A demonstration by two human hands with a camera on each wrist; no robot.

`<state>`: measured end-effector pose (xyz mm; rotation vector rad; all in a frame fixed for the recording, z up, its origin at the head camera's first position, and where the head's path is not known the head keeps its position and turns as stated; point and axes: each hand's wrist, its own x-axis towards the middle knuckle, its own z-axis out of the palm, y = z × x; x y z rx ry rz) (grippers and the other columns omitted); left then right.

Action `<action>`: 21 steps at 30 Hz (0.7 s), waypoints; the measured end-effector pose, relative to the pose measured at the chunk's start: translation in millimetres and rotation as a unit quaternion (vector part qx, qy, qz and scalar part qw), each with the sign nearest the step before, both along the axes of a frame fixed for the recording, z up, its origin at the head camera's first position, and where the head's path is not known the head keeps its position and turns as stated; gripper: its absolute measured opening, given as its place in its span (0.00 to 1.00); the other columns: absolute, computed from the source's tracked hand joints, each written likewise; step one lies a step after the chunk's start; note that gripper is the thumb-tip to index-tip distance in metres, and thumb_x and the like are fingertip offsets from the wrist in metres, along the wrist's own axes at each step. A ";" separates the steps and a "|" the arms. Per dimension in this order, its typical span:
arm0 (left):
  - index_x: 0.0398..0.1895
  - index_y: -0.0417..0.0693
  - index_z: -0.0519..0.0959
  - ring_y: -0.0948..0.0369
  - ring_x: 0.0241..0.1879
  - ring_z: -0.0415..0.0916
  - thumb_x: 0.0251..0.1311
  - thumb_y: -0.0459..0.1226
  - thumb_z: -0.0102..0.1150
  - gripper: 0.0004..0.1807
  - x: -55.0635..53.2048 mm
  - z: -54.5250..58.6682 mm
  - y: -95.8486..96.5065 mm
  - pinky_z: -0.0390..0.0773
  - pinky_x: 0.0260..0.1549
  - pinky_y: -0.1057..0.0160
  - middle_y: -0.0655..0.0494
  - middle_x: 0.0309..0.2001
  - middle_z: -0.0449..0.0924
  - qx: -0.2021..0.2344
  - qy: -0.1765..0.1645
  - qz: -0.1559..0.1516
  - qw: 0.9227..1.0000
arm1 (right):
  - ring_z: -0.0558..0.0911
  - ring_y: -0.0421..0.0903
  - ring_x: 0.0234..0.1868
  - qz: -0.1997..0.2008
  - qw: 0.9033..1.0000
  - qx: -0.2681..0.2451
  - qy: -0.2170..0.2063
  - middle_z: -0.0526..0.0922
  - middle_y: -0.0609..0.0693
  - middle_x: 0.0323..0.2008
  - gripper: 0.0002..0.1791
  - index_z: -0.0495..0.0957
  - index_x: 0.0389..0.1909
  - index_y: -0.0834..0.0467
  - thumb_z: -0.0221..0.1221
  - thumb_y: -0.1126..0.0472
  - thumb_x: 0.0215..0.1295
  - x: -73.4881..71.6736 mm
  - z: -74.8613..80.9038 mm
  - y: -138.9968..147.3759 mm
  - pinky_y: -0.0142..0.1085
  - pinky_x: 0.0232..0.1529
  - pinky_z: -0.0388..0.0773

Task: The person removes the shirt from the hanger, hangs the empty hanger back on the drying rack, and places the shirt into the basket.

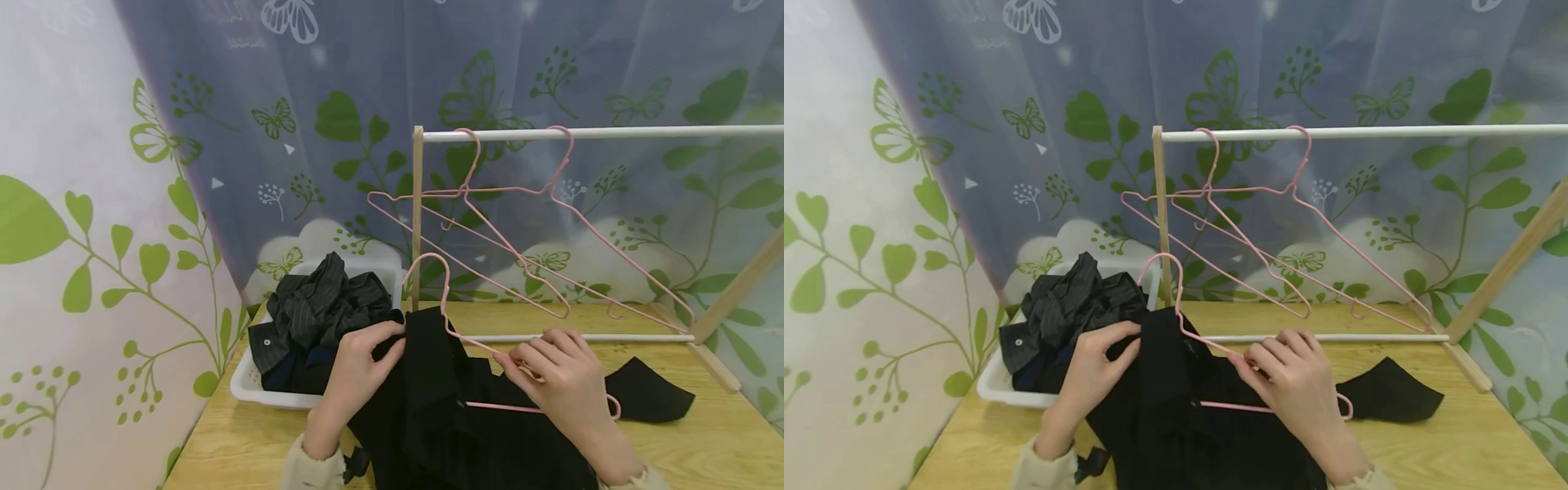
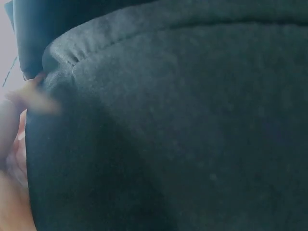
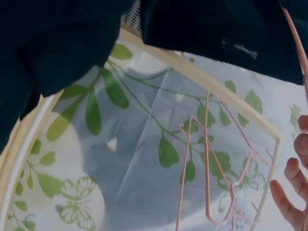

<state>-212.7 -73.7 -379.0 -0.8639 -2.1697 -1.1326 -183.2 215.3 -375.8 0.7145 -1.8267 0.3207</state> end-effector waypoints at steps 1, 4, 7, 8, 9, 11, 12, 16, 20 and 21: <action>0.43 0.44 0.87 0.58 0.43 0.86 0.62 0.30 0.68 0.07 0.2 0.5 -0.2 0.84 0.45 0.58 0.52 0.43 0.88 0.001 0.000 0.002 1.000 | 0.74 0.49 0.23 -0.006 1.000 -0.008 0.004 0.78 0.44 0.16 0.27 0.78 0.17 0.52 0.55 0.42 0.75 1.0 1.5 1.8 0.46 0.34 0.72; 0.43 0.44 0.87 0.58 0.43 0.87 0.62 0.33 0.69 0.07 0.7 1.9 -1.2 0.84 0.45 0.59 0.52 0.43 0.89 0.006 0.006 0.005 1.000 | 0.73 0.48 0.21 -0.022 0.999 -0.030 0.013 0.76 0.44 0.14 0.28 0.80 0.16 0.52 0.57 0.41 0.74 4.2 6.3 7.5 0.46 0.32 0.71; 0.42 0.45 0.88 0.59 0.43 0.87 0.62 0.35 0.70 0.07 0.9 3.1 -2.2 0.84 0.45 0.60 0.52 0.43 0.89 0.009 0.010 -0.002 1.000 | 0.71 0.47 0.19 -0.043 0.998 -0.043 0.027 0.74 0.44 0.13 0.29 0.81 0.15 0.53 0.57 0.39 0.72 8.0 11.3 12.8 0.44 0.26 0.68; 0.42 0.45 0.88 0.59 0.43 0.87 0.62 0.36 0.70 0.07 0.7 3.0 -2.7 0.84 0.45 0.60 0.53 0.43 0.89 0.009 0.012 -0.006 1.000 | 0.71 0.47 0.19 -0.048 0.997 -0.046 0.032 0.74 0.44 0.12 0.29 0.81 0.15 0.53 0.58 0.39 0.72 9.4 13.2 14.3 0.43 0.24 0.66; 0.42 0.46 0.88 0.59 0.43 0.87 0.62 0.36 0.69 0.07 0.5 3.0 -3.1 0.84 0.45 0.61 0.53 0.43 0.89 0.009 0.011 -0.010 1.000 | 0.71 0.47 0.19 -0.053 0.997 -0.048 0.036 0.74 0.44 0.12 0.29 0.81 0.15 0.53 0.58 0.39 0.71 10.6 15.0 15.9 0.43 0.23 0.64; 0.42 0.47 0.88 0.60 0.43 0.86 0.62 0.37 0.69 0.07 0.3 3.3 -4.3 0.84 0.45 0.62 0.55 0.42 0.89 0.009 0.012 -0.015 1.000 | 0.70 0.47 0.18 -0.061 0.996 -0.052 0.040 0.74 0.45 0.12 0.30 0.81 0.14 0.53 0.58 0.38 0.71 13.5 18.7 19.5 0.41 0.21 0.62; 0.42 0.48 0.88 0.60 0.42 0.86 0.61 0.37 0.70 0.07 0.1 3.1 -5.4 0.84 0.45 0.62 0.55 0.42 0.89 0.008 0.015 -0.016 1.000 | 0.69 0.47 0.18 -0.063 0.996 -0.052 0.040 0.74 0.45 0.12 0.30 0.81 0.14 0.53 0.58 0.38 0.71 15.0 20.5 21.5 0.40 0.21 0.61; 0.42 0.49 0.89 0.61 0.41 0.86 0.61 0.37 0.70 0.07 -1.5 3.0 -11.4 0.84 0.44 0.63 0.56 0.41 0.89 0.009 0.022 -0.018 1.000 | 0.67 0.46 0.17 -0.068 0.995 -0.054 0.038 0.71 0.44 0.11 0.31 0.80 0.13 0.54 0.57 0.38 0.72 20.3 27.1 31.6 0.38 0.22 0.59; 0.42 0.50 0.89 0.63 0.40 0.86 0.61 0.35 0.70 0.07 -4.5 2.8 -21.1 0.84 0.42 0.63 0.58 0.40 0.89 0.023 0.025 -0.018 0.999 | 0.65 0.46 0.18 -0.067 0.995 -0.069 0.027 0.67 0.41 0.10 0.32 0.80 0.13 0.56 0.57 0.39 0.72 26.1 31.6 44.9 0.33 0.25 0.57; 0.42 0.50 0.89 0.63 0.40 0.86 0.61 0.35 0.70 0.07 -5.1 3.3 -23.9 0.84 0.41 0.63 0.58 0.40 0.89 0.029 0.026 -0.017 0.999 | 0.65 0.45 0.19 -0.064 0.995 -0.075 0.025 0.66 0.40 0.10 0.32 0.80 0.13 0.56 0.57 0.39 0.72 27.3 32.0 48.7 0.32 0.26 0.56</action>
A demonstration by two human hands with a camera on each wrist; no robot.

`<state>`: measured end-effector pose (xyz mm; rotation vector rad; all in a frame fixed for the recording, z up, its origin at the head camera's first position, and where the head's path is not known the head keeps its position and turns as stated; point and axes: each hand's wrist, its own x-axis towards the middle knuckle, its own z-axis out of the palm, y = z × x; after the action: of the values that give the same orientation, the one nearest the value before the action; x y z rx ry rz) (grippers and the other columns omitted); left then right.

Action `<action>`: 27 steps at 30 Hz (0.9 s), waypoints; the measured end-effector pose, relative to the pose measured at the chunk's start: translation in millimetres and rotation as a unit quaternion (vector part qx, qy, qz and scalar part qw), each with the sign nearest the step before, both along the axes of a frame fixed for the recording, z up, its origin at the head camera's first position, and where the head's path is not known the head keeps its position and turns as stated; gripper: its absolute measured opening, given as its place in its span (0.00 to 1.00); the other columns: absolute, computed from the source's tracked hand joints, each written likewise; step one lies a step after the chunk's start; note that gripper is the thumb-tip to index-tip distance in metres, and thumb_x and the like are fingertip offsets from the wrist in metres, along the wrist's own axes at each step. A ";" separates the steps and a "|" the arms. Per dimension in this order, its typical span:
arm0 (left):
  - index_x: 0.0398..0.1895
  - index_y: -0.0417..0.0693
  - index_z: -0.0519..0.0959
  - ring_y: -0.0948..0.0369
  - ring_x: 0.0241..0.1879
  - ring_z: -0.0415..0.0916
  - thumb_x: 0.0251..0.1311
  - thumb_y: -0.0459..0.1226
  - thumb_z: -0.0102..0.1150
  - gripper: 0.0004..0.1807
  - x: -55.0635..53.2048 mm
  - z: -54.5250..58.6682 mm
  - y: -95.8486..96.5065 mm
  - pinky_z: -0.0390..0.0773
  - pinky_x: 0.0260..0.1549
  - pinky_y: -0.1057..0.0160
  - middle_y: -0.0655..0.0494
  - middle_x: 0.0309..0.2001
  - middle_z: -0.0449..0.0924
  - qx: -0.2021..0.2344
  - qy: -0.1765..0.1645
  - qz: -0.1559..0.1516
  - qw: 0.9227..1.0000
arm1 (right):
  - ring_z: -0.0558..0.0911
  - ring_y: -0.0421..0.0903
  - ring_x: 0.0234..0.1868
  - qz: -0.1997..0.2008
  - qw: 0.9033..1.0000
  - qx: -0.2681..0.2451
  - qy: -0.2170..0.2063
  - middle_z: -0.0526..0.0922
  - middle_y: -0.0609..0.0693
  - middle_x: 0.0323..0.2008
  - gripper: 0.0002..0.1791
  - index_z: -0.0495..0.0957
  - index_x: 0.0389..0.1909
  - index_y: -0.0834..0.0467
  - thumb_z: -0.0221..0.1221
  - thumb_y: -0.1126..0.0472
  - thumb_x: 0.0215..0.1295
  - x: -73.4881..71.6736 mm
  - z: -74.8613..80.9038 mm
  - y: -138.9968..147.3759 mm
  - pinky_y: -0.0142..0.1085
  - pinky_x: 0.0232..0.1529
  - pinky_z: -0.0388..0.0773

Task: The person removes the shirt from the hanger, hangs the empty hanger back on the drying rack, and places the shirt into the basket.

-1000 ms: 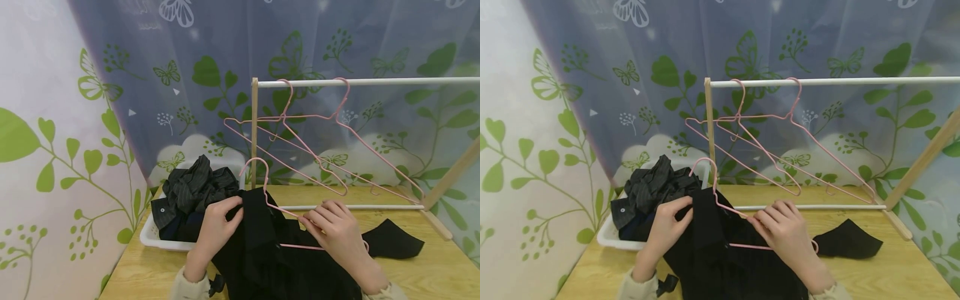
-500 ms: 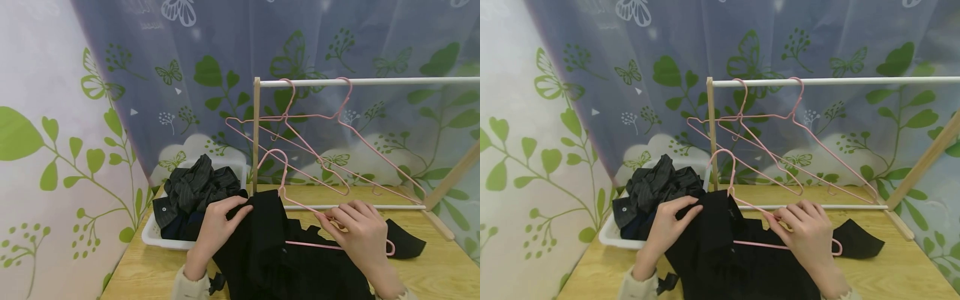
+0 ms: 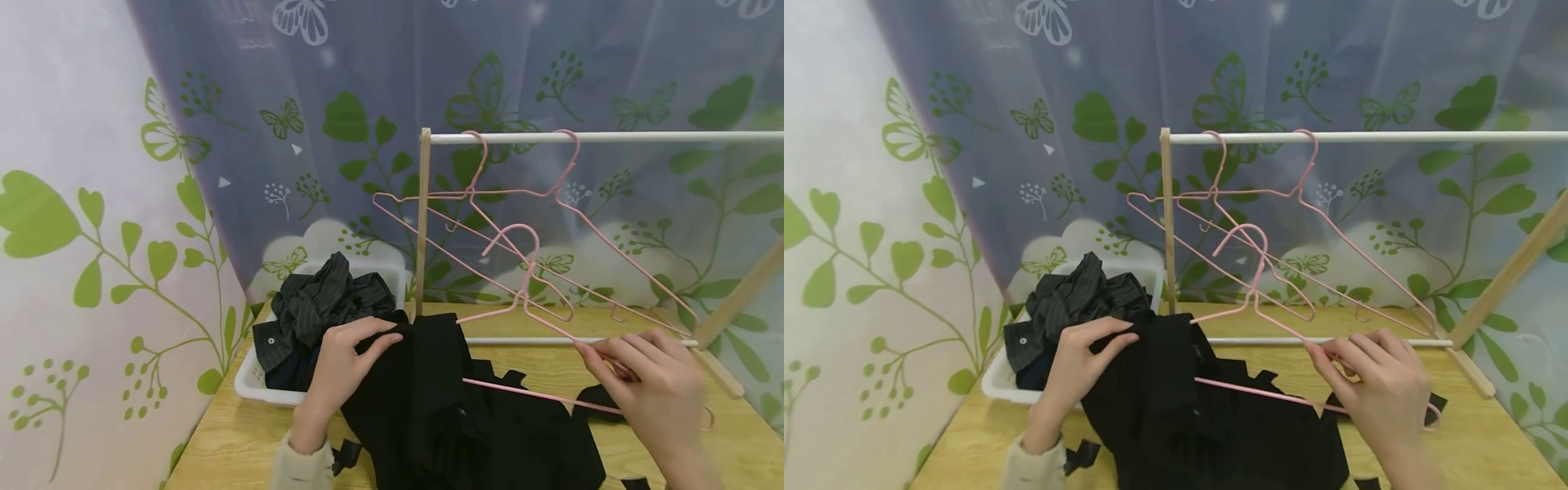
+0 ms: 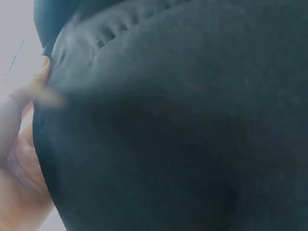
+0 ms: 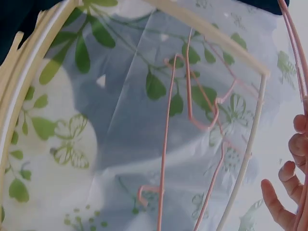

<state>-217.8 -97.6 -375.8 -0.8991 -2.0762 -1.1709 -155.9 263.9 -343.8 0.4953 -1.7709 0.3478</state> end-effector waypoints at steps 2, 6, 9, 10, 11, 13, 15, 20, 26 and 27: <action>0.41 0.50 0.89 0.64 0.39 0.86 0.61 0.34 0.70 0.07 -1.4 0.2 -4.8 0.84 0.40 0.64 0.58 0.40 0.89 0.007 0.006 0.006 1.000 | 0.63 0.43 0.20 0.004 1.000 -0.008 -0.014 0.64 0.38 0.11 0.32 0.80 0.14 0.56 0.57 0.38 0.72 3.6 -1.2 8.6 0.29 0.27 0.54; 0.42 0.49 0.89 0.63 0.39 0.86 0.61 0.33 0.70 0.07 -3.2 0.8 -12.3 0.84 0.40 0.64 0.57 0.40 0.89 0.016 0.013 0.023 1.000 | 0.62 0.38 0.23 0.009 0.999 -0.020 -0.027 0.64 0.37 0.12 0.33 0.79 0.14 0.57 0.58 0.37 0.71 9.1 -7.7 26.9 0.23 0.30 0.52; 0.42 0.49 0.89 0.63 0.39 0.86 0.61 0.32 0.70 0.08 -4.1 1.2 -17.6 0.83 0.41 0.64 0.57 0.40 0.89 0.018 0.016 0.038 0.999 | 0.62 0.36 0.26 -0.006 0.999 -0.021 -0.039 0.65 0.39 0.12 0.35 0.79 0.14 0.59 0.56 0.36 0.72 16.0 -10.3 36.7 0.21 0.32 0.53; 0.43 0.49 0.89 0.63 0.39 0.85 0.60 0.31 0.70 0.09 -4.1 1.2 -19.1 0.83 0.41 0.64 0.57 0.40 0.89 0.019 0.017 0.042 0.999 | 0.63 0.36 0.27 -0.017 0.999 -0.016 -0.046 0.66 0.39 0.12 0.36 0.79 0.14 0.59 0.55 0.36 0.72 18.6 -10.6 39.5 0.21 0.31 0.54; 0.43 0.49 0.89 0.62 0.39 0.85 0.60 0.31 0.70 0.09 -4.0 1.5 -20.5 0.83 0.41 0.64 0.57 0.40 0.89 0.018 0.017 0.047 0.999 | 0.63 0.37 0.27 -0.026 0.998 -0.010 -0.054 0.65 0.39 0.12 0.36 0.79 0.14 0.59 0.54 0.35 0.73 21.3 -10.9 42.1 0.21 0.32 0.54; 0.43 0.49 0.88 0.62 0.39 0.85 0.60 0.31 0.70 0.09 -4.0 1.4 -22.4 0.83 0.42 0.64 0.57 0.41 0.89 0.017 0.018 0.050 0.998 | 0.62 0.38 0.26 -0.039 0.998 0.004 -0.056 0.64 0.39 0.12 0.37 0.79 0.13 0.59 0.53 0.35 0.73 24.8 -11.7 47.5 0.24 0.31 0.55; 0.42 0.48 0.88 0.61 0.39 0.86 0.60 0.30 0.69 0.09 -4.0 1.2 -23.0 0.83 0.42 0.63 0.56 0.41 0.89 0.016 0.021 0.052 0.998 | 0.62 0.39 0.23 -0.043 0.997 0.022 -0.058 0.65 0.39 0.11 0.38 0.79 0.13 0.59 0.52 0.35 0.74 26.9 -13.8 56.0 0.26 0.32 0.56; 0.42 0.46 0.88 0.61 0.39 0.86 0.60 0.30 0.70 0.08 -5.3 -0.3 -23.7 0.83 0.41 0.62 0.56 0.40 0.89 0.014 0.025 0.052 0.998 | 0.60 0.31 0.21 0.002 0.999 0.003 -0.054 0.68 0.38 0.11 0.39 0.80 0.13 0.64 0.54 0.37 0.74 29.0 -23.9 80.1 0.22 0.34 0.55; 0.42 0.46 0.88 0.61 0.39 0.86 0.60 0.30 0.69 0.08 -5.2 -0.7 -24.0 0.83 0.41 0.62 0.56 0.40 0.89 0.015 0.016 0.051 0.998 | 0.59 0.24 0.12 0.036 0.996 -0.018 -0.085 0.70 0.31 0.11 0.43 0.80 0.13 0.72 0.55 0.36 0.72 31.9 -34.8 114.8 0.16 0.18 0.56; 0.43 0.46 0.88 0.61 0.40 0.86 0.60 0.30 0.69 0.08 -5.2 -0.7 -23.8 0.83 0.41 0.62 0.56 0.41 0.89 0.015 0.013 0.050 0.999 | 0.60 0.22 0.12 0.012 0.994 -0.021 -0.107 0.69 0.24 0.13 0.45 0.81 0.15 0.72 0.53 0.33 0.72 34.8 -36.8 121.4 0.16 0.15 0.57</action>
<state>-223.0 -121.5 -376.5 -0.7832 -2.0514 -1.1291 -121.1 385.4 -380.6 0.4629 -1.9625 0.4681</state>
